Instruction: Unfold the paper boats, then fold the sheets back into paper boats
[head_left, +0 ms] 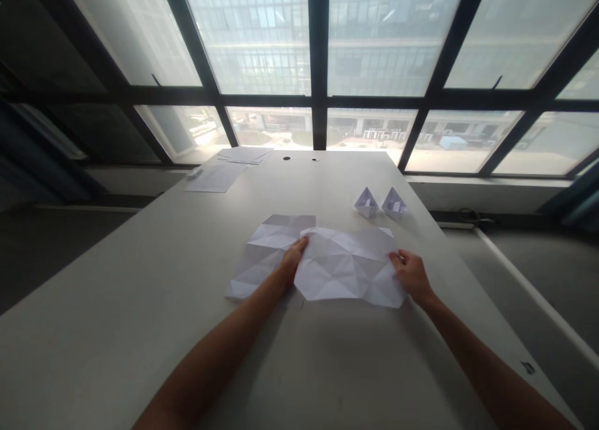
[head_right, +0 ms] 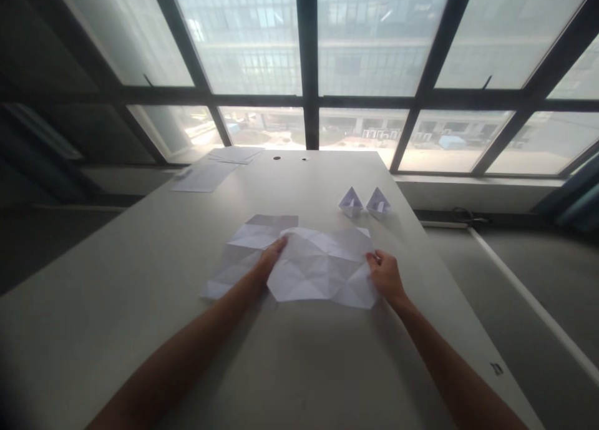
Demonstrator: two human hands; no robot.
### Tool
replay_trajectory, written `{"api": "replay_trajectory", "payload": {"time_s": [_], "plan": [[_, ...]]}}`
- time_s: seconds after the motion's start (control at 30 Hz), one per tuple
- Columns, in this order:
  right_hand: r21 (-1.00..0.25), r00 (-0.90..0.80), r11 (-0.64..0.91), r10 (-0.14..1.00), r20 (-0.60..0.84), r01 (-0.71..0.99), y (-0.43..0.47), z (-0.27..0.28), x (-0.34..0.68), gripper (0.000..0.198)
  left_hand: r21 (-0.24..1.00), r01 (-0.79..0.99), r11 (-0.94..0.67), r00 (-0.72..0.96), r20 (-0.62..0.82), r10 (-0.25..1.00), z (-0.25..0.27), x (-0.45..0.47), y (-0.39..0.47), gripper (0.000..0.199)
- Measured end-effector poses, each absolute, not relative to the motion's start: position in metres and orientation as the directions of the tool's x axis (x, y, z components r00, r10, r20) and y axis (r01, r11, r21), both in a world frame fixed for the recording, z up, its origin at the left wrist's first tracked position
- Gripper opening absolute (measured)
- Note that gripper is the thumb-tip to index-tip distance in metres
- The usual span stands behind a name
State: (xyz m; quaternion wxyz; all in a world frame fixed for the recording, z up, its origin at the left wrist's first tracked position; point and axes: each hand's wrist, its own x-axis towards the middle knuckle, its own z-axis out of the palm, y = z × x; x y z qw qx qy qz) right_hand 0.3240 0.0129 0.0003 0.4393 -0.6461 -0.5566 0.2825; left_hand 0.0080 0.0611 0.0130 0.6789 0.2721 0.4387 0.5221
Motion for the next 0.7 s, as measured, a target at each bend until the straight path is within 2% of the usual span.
{"api": "replay_trajectory", "payload": {"time_s": [0.07,0.13,0.2,0.27,0.3,0.37,0.4,0.47,0.53,0.6,0.67,0.7], "plan": [[-0.836,0.106,-0.036,0.994,0.026,0.547,-0.001,-0.003,0.342,0.032,0.846,-0.44,0.301,0.098,-0.288,0.953,0.017,0.011,0.059,0.046],[-0.717,0.1,-0.035,0.994,0.048,0.696,-0.008,0.002,0.352,0.029,0.863,-0.407,0.3,0.157,-0.257,0.954,0.019,0.012,0.057,0.048],[-0.569,0.14,0.049,0.949,0.283,0.821,-0.007,0.017,0.351,0.041,0.878,-0.367,0.308,0.215,-0.242,0.946,0.022,0.013,0.056,0.046],[-0.463,0.024,0.225,0.881,0.472,0.857,0.003,0.037,0.334,0.05,0.886,-0.336,0.318,0.275,-0.231,0.933,0.024,0.013,0.053,0.047],[-0.448,-0.06,0.318,0.864,0.5,0.836,0.012,0.047,0.322,0.05,0.888,-0.331,0.32,0.305,-0.22,0.927,0.024,0.013,0.052,0.048],[-0.506,-0.216,0.448,0.866,0.451,0.737,0.032,0.06,0.294,0.05,0.892,-0.323,0.317,0.356,-0.195,0.914,0.026,0.015,0.048,0.052],[-0.574,-0.257,0.455,0.882,0.395,0.681,0.042,0.063,0.281,0.048,0.897,-0.316,0.309,0.366,-0.185,0.912,0.026,0.016,0.046,0.053],[-0.724,-0.375,0.385,0.908,0.187,0.572,0.058,0.062,0.259,0.039,0.919,-0.281,0.275,0.343,-0.172,0.924,0.028,0.018,0.043,0.051],[-0.812,-0.523,0.297,0.852,-0.012,0.503,0.067,0.058,0.248,0.037,0.959,-0.2,0.2,0.262,-0.144,0.954,0.032,0.016,0.044,0.044],[-0.858,-0.59,0.251,0.804,-0.073,0.448,0.069,0.054,0.246,0.037,0.992,-0.067,0.109,0.208,-0.093,0.974,0.04,0.006,0.051,0.039],[-0.884,-0.601,0.238,0.797,-0.059,0.403,0.068,0.052,0.25,0.035,0.996,0.088,0.016,0.252,-0.037,0.967,0.049,-0.016,0.062,0.039],[-0.893,-0.594,0.234,0.803,-0.046,0.384,0.067,0.053,0.253,0.034,0.987,0.145,-0.077,0.256,0.038,0.966,0.053,-0.03,0.068,0.038]]}}
